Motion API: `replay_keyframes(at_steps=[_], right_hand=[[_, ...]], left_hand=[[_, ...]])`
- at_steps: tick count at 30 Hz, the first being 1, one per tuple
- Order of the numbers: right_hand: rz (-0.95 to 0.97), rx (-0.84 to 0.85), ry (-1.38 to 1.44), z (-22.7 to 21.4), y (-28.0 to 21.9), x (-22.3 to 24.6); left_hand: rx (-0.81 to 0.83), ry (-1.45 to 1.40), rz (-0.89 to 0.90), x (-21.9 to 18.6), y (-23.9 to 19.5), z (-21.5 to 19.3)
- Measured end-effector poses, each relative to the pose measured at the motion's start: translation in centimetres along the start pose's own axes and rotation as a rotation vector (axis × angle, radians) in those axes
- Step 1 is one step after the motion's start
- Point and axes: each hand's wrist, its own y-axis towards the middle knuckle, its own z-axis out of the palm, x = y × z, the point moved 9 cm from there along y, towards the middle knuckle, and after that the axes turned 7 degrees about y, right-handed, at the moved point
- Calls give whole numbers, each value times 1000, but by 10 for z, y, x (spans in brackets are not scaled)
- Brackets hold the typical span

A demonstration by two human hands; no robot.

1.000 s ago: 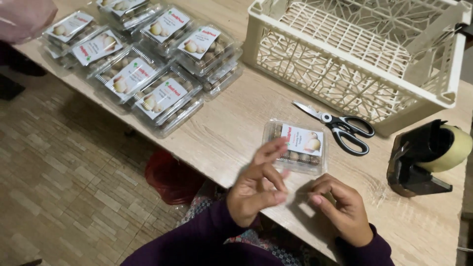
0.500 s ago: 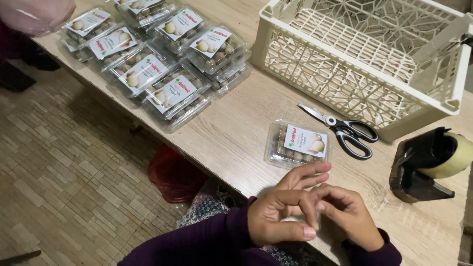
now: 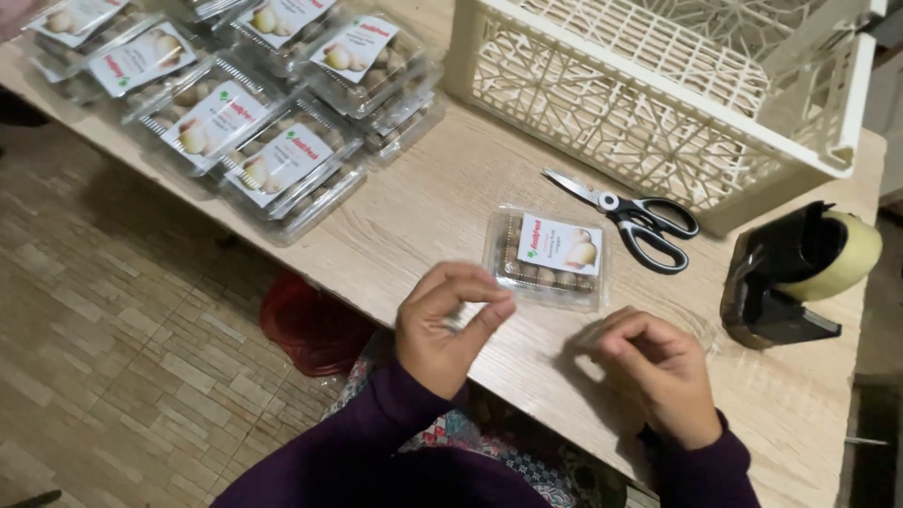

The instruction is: The person packages garlic bulbs into plastic containers, uses scissors to cut and apply tape, and places the sealed containers into a large white plastic crate.

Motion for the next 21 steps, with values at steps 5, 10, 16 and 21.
replay_keyframes(at_steps=[5, 10, 16, 21], right_hand=[[-155, -214, -557, -8, -3, 4], [-360, -320, -793, 3, -8, 30], [-345, -386, -767, -1, -12, 33], [-379, -382, -782, -2, -14, 31]], left_hand=[[-33, -4, -159, 24, 0, 1], [-91, 163, -160, 37, -8, 4], [-48, 2, -494, 61, -14, 9], [-71, 2, -310, 50, -12, 6]])
